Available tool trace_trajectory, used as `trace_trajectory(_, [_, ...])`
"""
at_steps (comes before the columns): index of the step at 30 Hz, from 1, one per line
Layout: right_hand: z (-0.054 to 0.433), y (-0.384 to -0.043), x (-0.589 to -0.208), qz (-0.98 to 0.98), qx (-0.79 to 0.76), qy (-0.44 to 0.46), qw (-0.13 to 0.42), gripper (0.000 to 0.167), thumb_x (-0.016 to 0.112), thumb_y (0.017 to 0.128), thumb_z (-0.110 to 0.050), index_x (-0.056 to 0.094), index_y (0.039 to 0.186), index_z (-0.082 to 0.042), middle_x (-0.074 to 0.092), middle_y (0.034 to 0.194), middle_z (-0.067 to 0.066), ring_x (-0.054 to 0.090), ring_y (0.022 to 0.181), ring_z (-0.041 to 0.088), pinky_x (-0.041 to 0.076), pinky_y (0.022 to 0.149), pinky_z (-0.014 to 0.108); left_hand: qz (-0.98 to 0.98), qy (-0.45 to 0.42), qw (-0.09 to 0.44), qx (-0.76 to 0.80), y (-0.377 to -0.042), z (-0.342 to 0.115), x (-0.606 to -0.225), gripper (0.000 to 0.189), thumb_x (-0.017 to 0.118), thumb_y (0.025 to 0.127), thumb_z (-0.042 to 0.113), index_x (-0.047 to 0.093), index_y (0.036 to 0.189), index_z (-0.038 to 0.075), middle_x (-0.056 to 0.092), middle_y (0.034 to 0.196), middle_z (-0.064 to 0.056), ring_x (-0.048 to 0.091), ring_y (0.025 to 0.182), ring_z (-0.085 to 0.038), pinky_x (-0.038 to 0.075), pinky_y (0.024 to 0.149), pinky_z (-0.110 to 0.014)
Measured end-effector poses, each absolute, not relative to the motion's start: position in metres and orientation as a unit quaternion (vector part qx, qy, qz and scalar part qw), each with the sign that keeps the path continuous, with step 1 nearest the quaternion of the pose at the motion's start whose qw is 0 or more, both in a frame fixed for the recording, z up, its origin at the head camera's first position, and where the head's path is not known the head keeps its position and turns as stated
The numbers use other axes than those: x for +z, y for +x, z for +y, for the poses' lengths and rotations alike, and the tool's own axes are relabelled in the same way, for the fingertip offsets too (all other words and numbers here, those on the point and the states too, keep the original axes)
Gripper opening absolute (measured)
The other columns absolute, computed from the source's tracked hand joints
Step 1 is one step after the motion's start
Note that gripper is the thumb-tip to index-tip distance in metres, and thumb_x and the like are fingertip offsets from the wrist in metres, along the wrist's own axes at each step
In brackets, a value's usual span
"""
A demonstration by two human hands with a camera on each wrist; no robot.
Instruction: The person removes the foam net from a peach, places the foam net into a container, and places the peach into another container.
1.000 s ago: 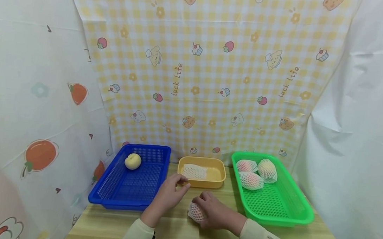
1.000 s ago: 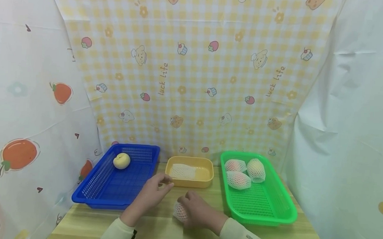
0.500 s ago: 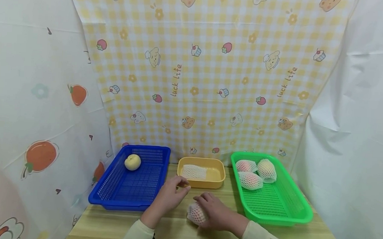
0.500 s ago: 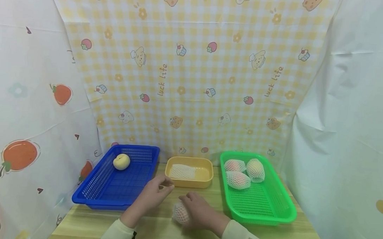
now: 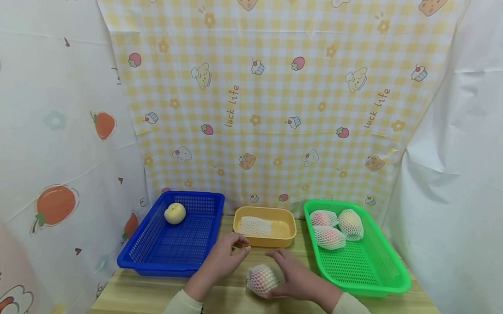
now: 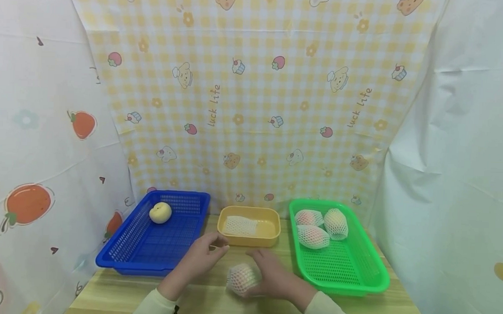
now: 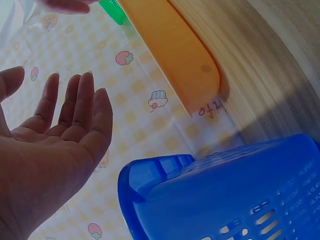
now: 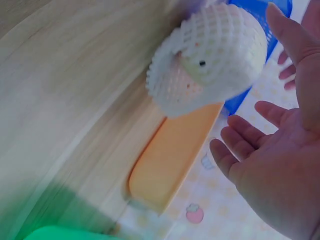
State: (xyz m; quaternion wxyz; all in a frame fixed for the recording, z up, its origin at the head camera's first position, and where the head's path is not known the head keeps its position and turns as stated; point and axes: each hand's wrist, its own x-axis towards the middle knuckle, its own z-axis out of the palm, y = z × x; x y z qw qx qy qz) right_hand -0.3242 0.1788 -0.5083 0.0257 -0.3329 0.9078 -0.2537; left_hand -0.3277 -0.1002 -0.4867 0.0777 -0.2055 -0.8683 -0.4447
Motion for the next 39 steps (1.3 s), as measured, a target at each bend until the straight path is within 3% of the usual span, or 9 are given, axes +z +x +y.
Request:
trace_trajectory(9, [0.203, -0.322, -0.508, 0.896, -0.328, -0.297, 0.029, 0.101, 0.094, 0.086, -0.053, 0.043, 0.165, -0.014, 0.048, 0.159, 0.011, 0.051, 0.146, 0.037, 0.05, 0.113, 0.062, -0.865, -0.216, 0.054, -0.45, -0.331, -0.103, -0.494, 0.019, 0.071, 0.11, 0.03, 0.074, 0.121, 0.015, 0.072, 0.118, 0.001, 0.071, 0.117, -0.028, 0.059, 0.099, -0.057])
trace_trajectory(15, [0.208, -0.323, -0.512, 0.894, -0.342, -0.287, 0.033, 0.104, 0.093, 0.087, -0.055, 0.041, 0.167, -0.014, 0.045, 0.163, 0.015, 0.047, 0.15, 0.041, 0.047, 0.115, 0.066, -0.866, -0.213, 0.054, -0.449, -0.332, -0.104, -0.498, 0.024, 0.07, 0.11, 0.032, 0.074, 0.122, 0.011, 0.073, 0.12, 0.0, 0.071, 0.118, -0.027, 0.059, 0.099, -0.056])
trace_trajectory(22, [0.205, -0.323, -0.526, 0.889, -0.373, -0.256, 0.063, 0.111, 0.094, 0.087, -0.05, 0.035, 0.169, -0.004, 0.039, 0.169, 0.029, 0.042, 0.152, 0.055, 0.041, 0.116, 0.074, -0.857, -0.222, 0.05, -0.463, -0.33, -0.103, -0.5, 0.024, 0.071, 0.11, 0.03, 0.074, 0.121, 0.008, 0.073, 0.119, -0.002, 0.072, 0.116, -0.031, 0.058, 0.1, -0.062])
trace_trajectory(31, [0.187, -0.328, -0.555, 0.876, -0.393, -0.259, 0.102, 0.109, 0.096, 0.087, -0.044, 0.037, 0.167, 0.001, 0.049, 0.162, 0.028, 0.052, 0.146, 0.046, 0.042, 0.118, 0.068, -0.857, -0.231, 0.053, -0.458, -0.327, -0.1, -0.507, 0.017, 0.071, 0.109, 0.026, 0.074, 0.118, 0.011, 0.073, 0.116, 0.002, 0.073, 0.112, -0.029, 0.059, 0.097, -0.058])
trace_trajectory(34, [0.182, -0.33, -0.557, 0.877, -0.39, -0.263, 0.103, 0.104, 0.097, 0.086, -0.042, 0.042, 0.165, -0.003, 0.056, 0.157, 0.021, 0.058, 0.14, 0.04, 0.047, 0.116, 0.064, -0.854, -0.233, 0.052, -0.462, -0.327, -0.099, -0.509, 0.019, 0.071, 0.109, 0.027, 0.074, 0.118, 0.01, 0.072, 0.116, 0.002, 0.073, 0.112, -0.029, 0.059, 0.097, -0.06])
trace_trajectory(39, [0.176, -0.332, -0.558, 0.873, -0.395, -0.266, 0.11, 0.089, 0.097, 0.086, -0.037, 0.051, 0.157, -0.01, 0.066, 0.141, 0.004, 0.066, 0.124, 0.022, 0.056, 0.104, 0.046, -0.855, -0.23, 0.049, -0.463, -0.328, -0.098, -0.51, 0.017, 0.071, 0.109, 0.027, 0.074, 0.117, 0.012, 0.072, 0.116, 0.002, 0.072, 0.113, -0.029, 0.058, 0.097, -0.06])
